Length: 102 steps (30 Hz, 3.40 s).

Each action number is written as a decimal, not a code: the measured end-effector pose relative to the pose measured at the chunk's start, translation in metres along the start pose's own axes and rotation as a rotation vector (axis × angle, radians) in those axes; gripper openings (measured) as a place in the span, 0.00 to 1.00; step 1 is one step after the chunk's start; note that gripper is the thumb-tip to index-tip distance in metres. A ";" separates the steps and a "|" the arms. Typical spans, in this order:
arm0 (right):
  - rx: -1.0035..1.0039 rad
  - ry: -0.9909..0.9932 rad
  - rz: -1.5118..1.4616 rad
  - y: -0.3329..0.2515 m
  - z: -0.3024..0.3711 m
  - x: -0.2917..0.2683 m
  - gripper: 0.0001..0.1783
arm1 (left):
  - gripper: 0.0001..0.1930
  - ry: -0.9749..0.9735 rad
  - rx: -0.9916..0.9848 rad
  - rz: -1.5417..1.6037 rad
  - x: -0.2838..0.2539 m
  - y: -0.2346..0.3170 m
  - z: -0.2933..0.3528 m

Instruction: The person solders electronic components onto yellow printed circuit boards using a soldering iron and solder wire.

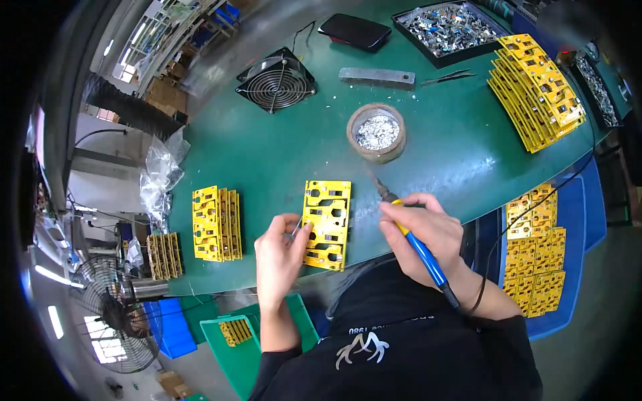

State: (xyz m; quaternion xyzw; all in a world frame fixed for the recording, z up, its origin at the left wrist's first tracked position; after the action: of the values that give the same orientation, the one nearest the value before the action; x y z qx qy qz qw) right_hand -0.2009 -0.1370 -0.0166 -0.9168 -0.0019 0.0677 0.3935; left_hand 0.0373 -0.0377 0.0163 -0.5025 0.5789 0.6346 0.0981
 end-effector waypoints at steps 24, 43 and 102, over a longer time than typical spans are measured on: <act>-0.055 -0.150 0.013 -0.018 0.010 0.010 0.15 | 0.07 0.188 0.410 -0.079 0.030 0.022 0.028; -0.069 -0.127 -0.010 -0.014 0.013 0.018 0.16 | 0.08 0.230 0.451 -0.124 0.038 0.022 0.027; -0.074 -0.114 -0.100 -0.015 0.010 0.004 0.15 | 0.11 0.232 0.426 -0.137 0.032 0.024 0.059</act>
State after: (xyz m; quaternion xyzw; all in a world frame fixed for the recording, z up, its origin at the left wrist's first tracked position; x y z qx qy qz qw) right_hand -0.1971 -0.1191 -0.0129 -0.9242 -0.0724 0.1000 0.3613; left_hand -0.0258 -0.0107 -0.0028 -0.5779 0.6716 0.4282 0.1777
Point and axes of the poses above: each hand's wrist, its own z-axis away from the middle knuckle, its own x-axis out of the palm, y = z × x, the point moved 1 cm from there along -z, towards the middle knuckle, and after that the axes turned 11 degrees about y, right-handed, at the moved point
